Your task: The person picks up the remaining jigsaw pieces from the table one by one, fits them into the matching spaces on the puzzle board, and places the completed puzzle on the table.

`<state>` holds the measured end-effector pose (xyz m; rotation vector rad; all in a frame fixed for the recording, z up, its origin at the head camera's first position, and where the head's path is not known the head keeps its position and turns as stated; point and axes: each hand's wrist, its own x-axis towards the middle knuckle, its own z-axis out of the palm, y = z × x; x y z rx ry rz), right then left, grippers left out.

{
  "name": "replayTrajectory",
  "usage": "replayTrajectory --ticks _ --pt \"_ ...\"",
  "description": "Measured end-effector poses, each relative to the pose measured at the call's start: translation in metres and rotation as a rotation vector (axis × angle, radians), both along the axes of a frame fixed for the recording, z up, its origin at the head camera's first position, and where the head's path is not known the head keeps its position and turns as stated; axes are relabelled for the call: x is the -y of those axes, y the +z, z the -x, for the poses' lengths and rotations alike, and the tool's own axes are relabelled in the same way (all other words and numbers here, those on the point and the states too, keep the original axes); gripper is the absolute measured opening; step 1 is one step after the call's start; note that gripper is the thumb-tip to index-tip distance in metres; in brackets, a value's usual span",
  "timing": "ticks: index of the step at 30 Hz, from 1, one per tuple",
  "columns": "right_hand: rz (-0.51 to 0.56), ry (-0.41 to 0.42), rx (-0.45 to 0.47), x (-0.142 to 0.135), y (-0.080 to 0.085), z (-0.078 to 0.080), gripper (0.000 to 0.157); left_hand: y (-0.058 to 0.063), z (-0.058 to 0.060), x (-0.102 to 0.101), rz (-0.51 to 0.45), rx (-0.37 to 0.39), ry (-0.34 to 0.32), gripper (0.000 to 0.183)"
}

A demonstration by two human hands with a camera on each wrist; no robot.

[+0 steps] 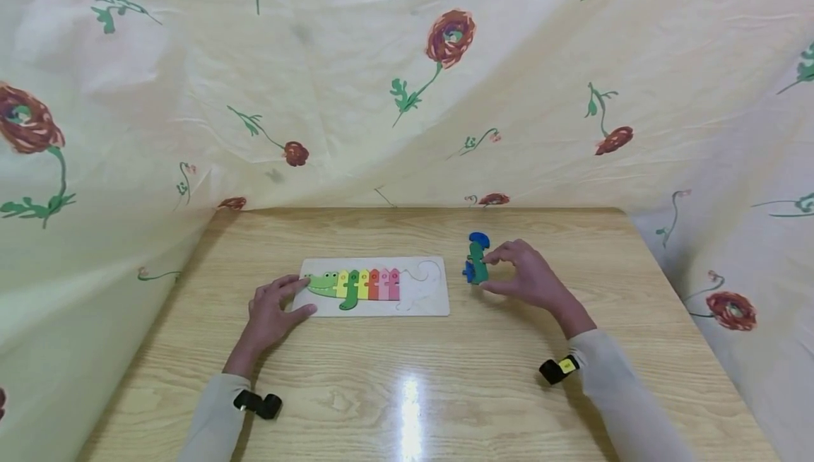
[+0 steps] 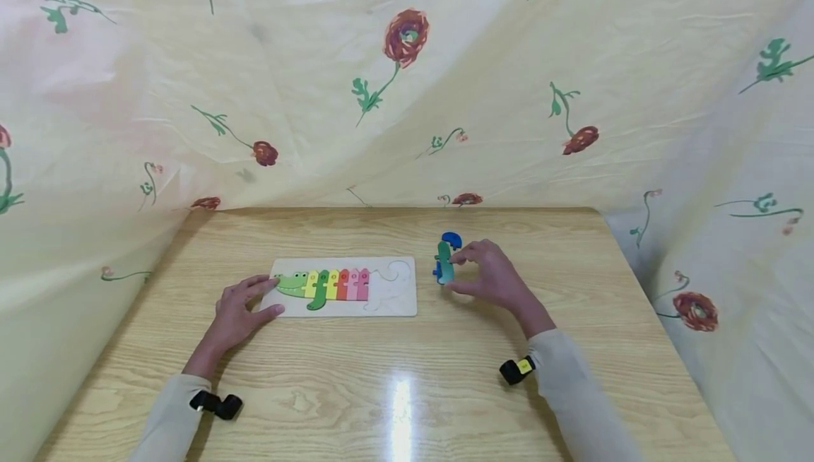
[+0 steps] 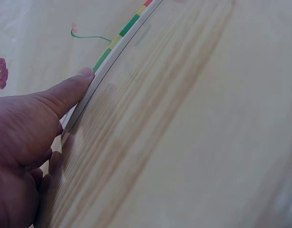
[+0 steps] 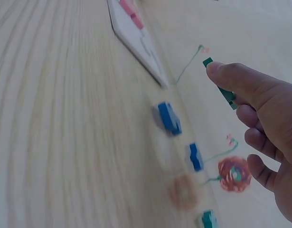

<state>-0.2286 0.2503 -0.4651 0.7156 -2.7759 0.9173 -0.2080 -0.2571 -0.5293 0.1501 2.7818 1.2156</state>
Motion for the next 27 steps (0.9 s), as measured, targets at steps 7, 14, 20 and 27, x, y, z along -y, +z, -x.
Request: replayTrajectory --ticks 7,14,20,27 --pt "0.010 0.006 0.015 0.022 0.003 0.001 0.038 0.000 0.001 0.000 -0.001 0.000 -0.001 0.066" --pt "0.023 0.017 0.024 0.041 -0.002 0.001 0.039 -0.002 0.000 0.001 0.007 -0.023 -0.007 0.064" --pt "0.028 0.034 0.019 0.056 -0.005 0.002 0.040 -0.003 0.000 0.001 0.016 -0.027 -0.013 0.065" --pt "0.013 0.016 0.070 0.076 -0.011 0.000 0.039 -0.001 0.000 0.002 0.022 -0.016 -0.011 0.064"
